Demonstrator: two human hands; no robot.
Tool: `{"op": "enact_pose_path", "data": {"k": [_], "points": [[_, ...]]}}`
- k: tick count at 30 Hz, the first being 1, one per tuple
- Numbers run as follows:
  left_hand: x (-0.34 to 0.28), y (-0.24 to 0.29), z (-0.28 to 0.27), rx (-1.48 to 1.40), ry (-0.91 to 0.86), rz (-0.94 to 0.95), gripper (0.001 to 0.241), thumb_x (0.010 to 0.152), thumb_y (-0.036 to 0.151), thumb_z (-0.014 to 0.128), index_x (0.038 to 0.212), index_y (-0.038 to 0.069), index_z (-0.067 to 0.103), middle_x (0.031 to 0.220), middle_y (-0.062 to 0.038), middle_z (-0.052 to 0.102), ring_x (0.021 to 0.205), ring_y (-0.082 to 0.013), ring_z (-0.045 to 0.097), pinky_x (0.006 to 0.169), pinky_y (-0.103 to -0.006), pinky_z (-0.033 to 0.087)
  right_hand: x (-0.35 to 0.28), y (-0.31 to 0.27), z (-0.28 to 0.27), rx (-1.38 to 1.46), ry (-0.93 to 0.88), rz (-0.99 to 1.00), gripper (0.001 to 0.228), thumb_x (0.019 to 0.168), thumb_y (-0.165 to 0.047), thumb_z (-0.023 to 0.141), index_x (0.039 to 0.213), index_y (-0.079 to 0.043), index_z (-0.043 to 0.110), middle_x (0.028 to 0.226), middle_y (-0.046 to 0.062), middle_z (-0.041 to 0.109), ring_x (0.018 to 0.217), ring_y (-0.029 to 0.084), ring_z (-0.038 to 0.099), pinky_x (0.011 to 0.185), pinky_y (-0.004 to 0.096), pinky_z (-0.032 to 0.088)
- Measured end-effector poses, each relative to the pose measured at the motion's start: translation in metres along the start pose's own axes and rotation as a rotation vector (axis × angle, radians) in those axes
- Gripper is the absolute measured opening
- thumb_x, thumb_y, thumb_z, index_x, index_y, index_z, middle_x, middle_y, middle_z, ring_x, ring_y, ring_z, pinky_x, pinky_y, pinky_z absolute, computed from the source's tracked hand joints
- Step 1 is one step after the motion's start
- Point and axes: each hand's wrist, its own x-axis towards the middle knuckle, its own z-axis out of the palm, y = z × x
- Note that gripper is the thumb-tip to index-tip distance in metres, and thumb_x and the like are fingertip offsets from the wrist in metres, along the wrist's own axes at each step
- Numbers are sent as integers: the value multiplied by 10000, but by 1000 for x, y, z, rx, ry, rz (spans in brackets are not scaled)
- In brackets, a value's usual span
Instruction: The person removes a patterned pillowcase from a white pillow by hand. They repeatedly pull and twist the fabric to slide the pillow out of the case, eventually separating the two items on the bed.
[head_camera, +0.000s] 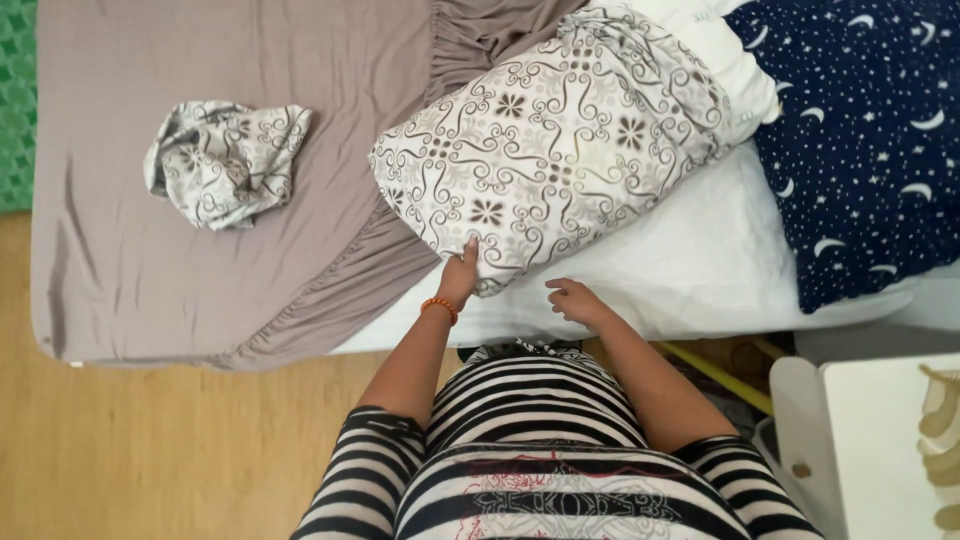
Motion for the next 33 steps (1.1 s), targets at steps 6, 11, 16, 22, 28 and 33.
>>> {"op": "enact_pose_path", "data": {"k": [6, 11, 16, 22, 28, 33], "points": [[-7, 38, -34, -204, -83, 117, 937, 950, 654, 638, 1190, -248, 555, 873, -175, 571, 730, -226, 510, 640, -384, 462, -11, -42, 41, 322, 104, -98, 527, 987, -227, 509, 1500, -109, 482, 1343, 115, 633, 1129, 264, 665, 901, 396, 545], [-13, 40, -56, -428, -208, 168, 798, 983, 555, 697, 1236, -189, 555, 1001, -135, 516, 827, -231, 457, 687, -407, 423, -31, -103, 66, 550, 145, -204, 454, 1009, -232, 469, 1447, -115, 461, 1341, 73, 629, 1125, 248, 676, 904, 401, 536], [-67, 78, -74, -638, -422, -38, 620, 903, 498, 591, 1391, 125, 511, 1289, -61, 647, 1085, -211, 647, 799, -457, 557, -22, -111, 76, 578, 116, -293, 362, 1031, -273, 515, 1346, -98, 555, 1306, 61, 657, 1123, 226, 683, 909, 413, 552], [-32, 58, -50, -866, -599, -6, 504, 999, 360, 558, 1405, 63, 525, 1328, -98, 657, 1169, -241, 650, 960, -447, 563, -29, -103, 64, 514, 122, -259, 367, 990, -242, 553, 1337, -120, 546, 1296, 38, 639, 1119, 219, 664, 913, 412, 531], [-28, 95, -42, -1020, -404, -16, 353, 1019, 262, 537, 1324, 87, 568, 1207, -45, 670, 1000, -154, 647, 783, -327, 523, -29, -103, 35, 639, 141, -306, 512, 997, -221, 547, 1486, -107, 450, 1375, 50, 627, 1142, 228, 666, 923, 405, 535], [-1, 122, -50, -1143, -388, 95, 231, 1031, 253, 575, 1190, 87, 599, 958, -5, 681, 720, -93, 598, 521, -247, 398, -28, -106, -7, 767, 204, -275, 625, 971, -191, 470, 1576, -153, 319, 1433, 121, 573, 1153, 279, 659, 924, 422, 544]]}}
